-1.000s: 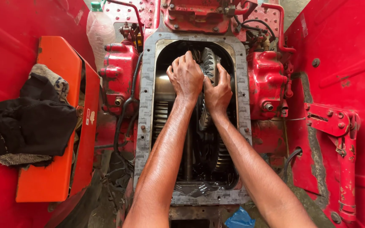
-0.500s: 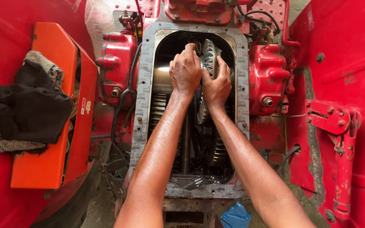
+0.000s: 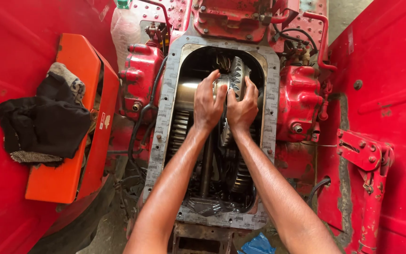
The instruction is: Repairing the transmission/gearbox assembly of a tractor using tools.
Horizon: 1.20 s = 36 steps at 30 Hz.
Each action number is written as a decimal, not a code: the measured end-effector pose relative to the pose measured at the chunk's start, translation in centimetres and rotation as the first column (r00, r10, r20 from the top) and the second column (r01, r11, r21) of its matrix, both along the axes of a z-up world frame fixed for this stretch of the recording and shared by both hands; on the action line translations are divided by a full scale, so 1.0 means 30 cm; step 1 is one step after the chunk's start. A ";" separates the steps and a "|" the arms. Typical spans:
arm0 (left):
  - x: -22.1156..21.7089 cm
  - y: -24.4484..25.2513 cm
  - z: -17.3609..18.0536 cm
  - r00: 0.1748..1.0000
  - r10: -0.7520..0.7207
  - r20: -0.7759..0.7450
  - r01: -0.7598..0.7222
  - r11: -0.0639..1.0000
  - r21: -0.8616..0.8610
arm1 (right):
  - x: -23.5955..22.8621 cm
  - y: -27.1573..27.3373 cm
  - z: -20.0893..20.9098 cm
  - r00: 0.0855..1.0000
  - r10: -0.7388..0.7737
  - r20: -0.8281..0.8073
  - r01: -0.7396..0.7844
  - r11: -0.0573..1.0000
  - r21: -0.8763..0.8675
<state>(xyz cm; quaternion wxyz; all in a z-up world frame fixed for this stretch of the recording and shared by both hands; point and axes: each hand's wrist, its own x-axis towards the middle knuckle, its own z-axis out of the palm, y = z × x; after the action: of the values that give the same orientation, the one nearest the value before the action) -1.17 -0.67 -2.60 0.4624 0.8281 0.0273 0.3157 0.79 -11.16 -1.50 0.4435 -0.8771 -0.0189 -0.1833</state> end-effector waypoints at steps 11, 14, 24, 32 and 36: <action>-0.305 -0.063 0.060 0.962 0.167 -0.218 -0.236 0.910 -0.342 | 0.008 -0.007 -0.021 0.998 0.030 0.054 -0.028 0.999 -0.031; -0.402 -0.004 0.193 0.968 0.181 -0.173 -0.224 0.935 -0.274 | 0.045 -0.023 -0.084 0.995 0.071 0.076 -0.061 0.991 -0.118; -0.695 0.616 0.609 0.819 0.548 0.170 -0.529 0.606 0.594 | -0.170 -0.058 0.113 0.984 0.147 -0.103 -0.147 0.989 0.009; -0.831 0.798 0.651 0.882 0.470 -0.015 -0.381 0.733 0.563 | -0.662 -0.043 0.174 0.804 0.431 -0.409 -0.041 0.727 0.685; -0.962 0.558 0.893 0.993 0.098 0.068 -0.096 0.995 -0.035 | -0.865 -0.004 0.262 0.603 0.635 -0.482 0.157 0.498 0.853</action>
<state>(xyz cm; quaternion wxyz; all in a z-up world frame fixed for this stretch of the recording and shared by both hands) -30.03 16.08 24.19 0.4605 0.8067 0.0562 0.3660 -25.17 -11.30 6.36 0.7904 -0.5278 0.1193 0.2871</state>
